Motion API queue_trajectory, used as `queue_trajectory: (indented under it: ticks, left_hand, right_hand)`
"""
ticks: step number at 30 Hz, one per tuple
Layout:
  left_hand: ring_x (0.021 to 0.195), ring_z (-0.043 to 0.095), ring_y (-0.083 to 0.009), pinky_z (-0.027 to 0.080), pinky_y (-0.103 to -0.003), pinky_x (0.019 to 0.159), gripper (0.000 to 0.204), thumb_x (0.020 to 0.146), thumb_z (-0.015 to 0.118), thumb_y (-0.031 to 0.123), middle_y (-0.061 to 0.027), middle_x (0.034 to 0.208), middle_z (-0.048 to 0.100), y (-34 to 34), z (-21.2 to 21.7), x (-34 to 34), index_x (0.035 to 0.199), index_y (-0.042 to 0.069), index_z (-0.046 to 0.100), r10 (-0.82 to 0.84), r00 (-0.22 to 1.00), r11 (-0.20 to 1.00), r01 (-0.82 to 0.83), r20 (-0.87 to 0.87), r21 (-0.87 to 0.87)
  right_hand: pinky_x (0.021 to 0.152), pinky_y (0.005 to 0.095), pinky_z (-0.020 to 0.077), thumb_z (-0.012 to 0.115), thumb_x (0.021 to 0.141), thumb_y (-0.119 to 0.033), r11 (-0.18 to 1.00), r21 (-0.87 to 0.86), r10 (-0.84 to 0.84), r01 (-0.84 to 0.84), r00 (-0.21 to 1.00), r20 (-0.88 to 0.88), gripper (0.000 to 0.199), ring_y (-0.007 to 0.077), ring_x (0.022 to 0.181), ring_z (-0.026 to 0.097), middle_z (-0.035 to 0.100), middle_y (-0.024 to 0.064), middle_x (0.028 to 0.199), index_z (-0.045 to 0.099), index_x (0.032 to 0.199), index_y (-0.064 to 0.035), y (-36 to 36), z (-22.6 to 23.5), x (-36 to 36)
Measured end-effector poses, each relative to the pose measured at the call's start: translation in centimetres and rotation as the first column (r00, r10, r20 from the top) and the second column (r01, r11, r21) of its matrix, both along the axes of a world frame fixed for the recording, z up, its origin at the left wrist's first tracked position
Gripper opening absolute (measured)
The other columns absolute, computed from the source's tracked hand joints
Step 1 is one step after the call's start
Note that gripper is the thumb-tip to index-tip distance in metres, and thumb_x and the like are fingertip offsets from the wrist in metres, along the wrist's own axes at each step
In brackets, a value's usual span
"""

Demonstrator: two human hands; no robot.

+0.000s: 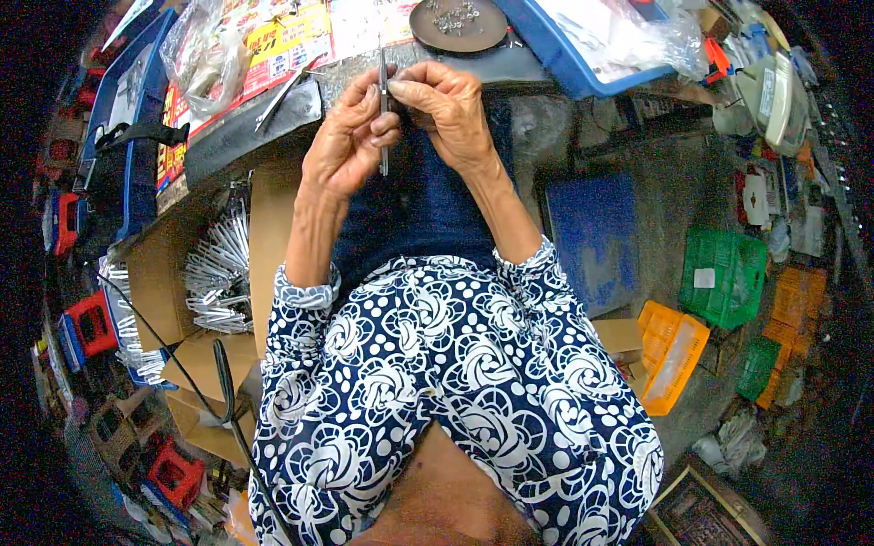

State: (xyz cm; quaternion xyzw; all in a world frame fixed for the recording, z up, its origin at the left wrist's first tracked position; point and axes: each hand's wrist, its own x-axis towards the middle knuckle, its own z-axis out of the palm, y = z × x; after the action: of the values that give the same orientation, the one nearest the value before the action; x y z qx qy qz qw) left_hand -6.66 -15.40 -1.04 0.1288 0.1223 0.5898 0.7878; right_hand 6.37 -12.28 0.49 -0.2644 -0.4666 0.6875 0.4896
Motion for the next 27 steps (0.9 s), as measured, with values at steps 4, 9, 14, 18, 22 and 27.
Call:
queue_trajectory:
  ticks: [4, 9, 14, 18, 22, 27]
  left_hand:
    - [0.051, 0.041, -0.0115, 0.032, -0.021, 0.045, 0.023, 0.086, 0.047, 0.012, -0.0076, 0.075, 0.053, -0.3, 0.4, 0.1, 0.108, 0.007, 0.046, -0.017, 0.992, 0.999, 0.012, -0.124, -0.040]
    - [0.047, 0.038, -0.0093, 0.031, -0.019, 0.043, 0.025, 0.086, 0.047, 0.013, -0.0087, 0.071, 0.052, -0.6, 0.1, -0.3, 0.110, 0.006, 0.044, -0.070, 0.995, 0.997, 0.071, -0.064, 0.019]
    - [0.047, 0.035, -0.0076, 0.030, -0.018, 0.042, 0.029, 0.085, 0.047, 0.009, -0.0107, 0.072, 0.051, -0.9, 0.2, -0.4, 0.112, 0.005, 0.038, -0.101, 0.995, 0.995, 0.101, -0.021, 0.026]
    - [0.047, 0.035, -0.0074, 0.030, -0.017, 0.042, 0.028, 0.084, 0.047, 0.006, -0.0127, 0.072, 0.051, -1.0, 0.4, -0.3, 0.108, 0.004, 0.035, -0.103, 0.994, 0.995, 0.103, -0.031, 0.004]
    - [0.047, 0.036, -0.0072, 0.031, -0.017, 0.041, 0.024, 0.084, 0.048, 0.006, -0.0113, 0.069, 0.051, -1.0, 0.5, 0.3, 0.103, 0.001, 0.035, -0.003, 0.987, 1.000, 0.001, -0.163, -0.010]
    - [0.049, 0.038, -0.0067, 0.032, -0.017, 0.042, 0.022, 0.084, 0.047, 0.004, -0.0103, 0.069, 0.051, -0.9, 0.5, 0.3, 0.101, -0.001, 0.035, 0.125, 0.917, 0.992, -0.119, -0.380, 0.038]
  right_hand:
    - [0.039, 0.0139, 0.0222, 0.056, 0.079, -0.008, 0.999, 0.023, 0.028, -0.028, 0.999, -0.027, 0.008, -0.0005, 0.043, 0.032, 0.047, -0.0047, 0.058, 0.056, 0.080, -0.0007, 0.1, 0.1, 0.3]
    - [0.047, 0.0142, 0.0362, 0.058, 0.077, -0.009, 0.998, 0.021, 0.063, -0.062, 0.997, -0.053, 0.009, 0.0030, 0.053, 0.049, 0.058, 0.0016, 0.066, 0.057, 0.079, 0.0001, 0.4, -0.7, 0.4]
    - [0.044, 0.0139, 0.0290, 0.059, 0.078, -0.011, 0.994, 0.069, 0.076, -0.080, 0.995, 0.060, 0.011, 0.0008, 0.050, 0.041, 0.055, -0.0020, 0.064, 0.057, 0.082, -0.0007, 0.5, -0.9, 1.0]
    - [0.044, 0.0135, 0.0298, 0.059, 0.078, -0.011, 0.991, 0.054, 0.121, -0.122, 0.992, 0.028, 0.012, 0.0006, 0.051, 0.042, 0.054, -0.0028, 0.065, 0.057, 0.083, -0.0005, 0.6, -1.2, 1.1]
    - [0.044, 0.0132, 0.0304, 0.057, 0.079, -0.011, 0.995, 0.009, 0.100, -0.100, 0.995, -0.026, 0.011, 0.0016, 0.050, 0.043, 0.055, -0.0003, 0.064, 0.056, 0.084, -0.0004, 0.3, -1.2, 0.5]
    - [0.043, 0.0133, 0.0294, 0.055, 0.080, -0.011, 0.994, -0.042, 0.101, -0.101, 0.995, -0.004, 0.011, 0.0023, 0.049, 0.044, 0.056, 0.0020, 0.062, 0.056, 0.082, -0.0005, 0.6, -1.7, 0.4]
